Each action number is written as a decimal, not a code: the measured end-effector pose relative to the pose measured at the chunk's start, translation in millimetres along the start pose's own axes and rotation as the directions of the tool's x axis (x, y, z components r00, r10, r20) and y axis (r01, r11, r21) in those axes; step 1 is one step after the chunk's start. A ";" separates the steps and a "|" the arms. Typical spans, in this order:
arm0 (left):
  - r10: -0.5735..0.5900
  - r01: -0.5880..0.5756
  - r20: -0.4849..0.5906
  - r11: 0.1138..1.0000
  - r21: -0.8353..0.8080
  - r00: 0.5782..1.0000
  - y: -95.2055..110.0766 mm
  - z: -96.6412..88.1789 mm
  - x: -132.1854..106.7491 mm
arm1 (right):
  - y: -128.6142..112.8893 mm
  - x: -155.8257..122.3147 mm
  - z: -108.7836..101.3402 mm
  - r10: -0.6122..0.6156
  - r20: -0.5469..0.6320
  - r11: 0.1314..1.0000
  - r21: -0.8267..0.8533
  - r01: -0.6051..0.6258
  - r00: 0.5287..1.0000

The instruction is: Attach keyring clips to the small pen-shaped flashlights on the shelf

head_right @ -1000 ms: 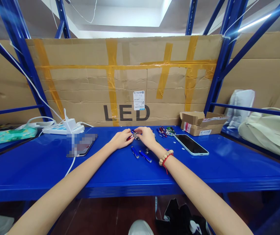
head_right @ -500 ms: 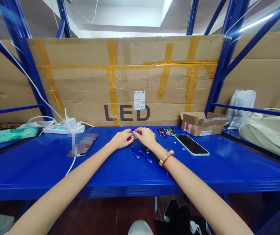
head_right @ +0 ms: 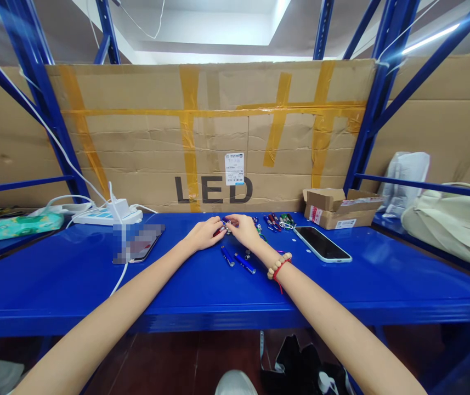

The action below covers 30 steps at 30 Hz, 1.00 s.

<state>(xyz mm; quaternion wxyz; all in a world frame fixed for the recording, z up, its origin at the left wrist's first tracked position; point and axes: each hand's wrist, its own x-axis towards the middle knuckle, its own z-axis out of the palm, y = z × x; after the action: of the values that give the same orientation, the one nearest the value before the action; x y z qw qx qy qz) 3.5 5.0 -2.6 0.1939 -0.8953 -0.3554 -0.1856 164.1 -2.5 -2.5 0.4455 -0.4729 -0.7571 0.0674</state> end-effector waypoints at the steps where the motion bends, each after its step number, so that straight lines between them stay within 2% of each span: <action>1: 0.001 -0.001 -0.001 1.000 -0.002 1.000 0.0 0.2 0.0 | 0.8 0.3 0.0 0.011 0.001 1.000 0.006 -0.011 1.000; 7: -0.015 0.015 -0.016 1.000 -0.013 1.000 -0.3 1.7 0.5 | 2.8 0.1 -1.6 0.046 -0.010 0.994 0.096 -0.045 0.999; 12: -0.085 0.082 -0.021 0.990 -0.115 0.996 -0.2 -0.6 -0.7 | -2.3 -1.3 -8.3 0.073 -0.179 0.985 0.168 -0.043 0.981; 14: -0.101 0.093 -0.038 0.979 -0.179 0.994 0.0 -2.6 -1.0 | -4.5 -0.8 -11.1 0.114 -0.226 0.968 0.245 -0.056 0.968; 17: -0.113 0.090 -0.107 0.976 -0.199 0.988 0.4 -5.3 0.0 | -8.2 0.9 -13.5 0.161 -0.208 0.913 0.404 -0.065 0.965; 19: -0.119 0.090 -0.161 0.980 -0.177 0.980 0.8 -6.1 1.2 | -11.7 1.4 -13.5 0.149 -0.176 0.884 0.464 -0.051 0.973; 21: -0.123 0.091 -0.191 0.982 -0.168 0.974 1.1 -5.4 2.1 | -15.6 1.0 -12.7 0.122 -0.163 0.881 0.471 -0.031 0.979; 25: -0.143 0.102 -0.183 0.970 -0.219 0.973 1.0 -0.7 0.8 | -20.5 -1.1 -11.8 0.064 -0.182 0.934 0.358 0.005 0.981; 30: -0.157 0.102 -0.185 0.955 -0.277 0.970 1.5 3.3 -2.4 | -18.6 -1.4 -13.6 0.042 -0.116 0.946 0.324 -0.002 0.992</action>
<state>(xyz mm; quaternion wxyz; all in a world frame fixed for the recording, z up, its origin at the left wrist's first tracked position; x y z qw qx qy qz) 3.6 4.3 -6.9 0.0950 -0.8639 -0.3638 -0.3351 162.2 -17.9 14.5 0.5613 -0.4053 -0.7020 0.1668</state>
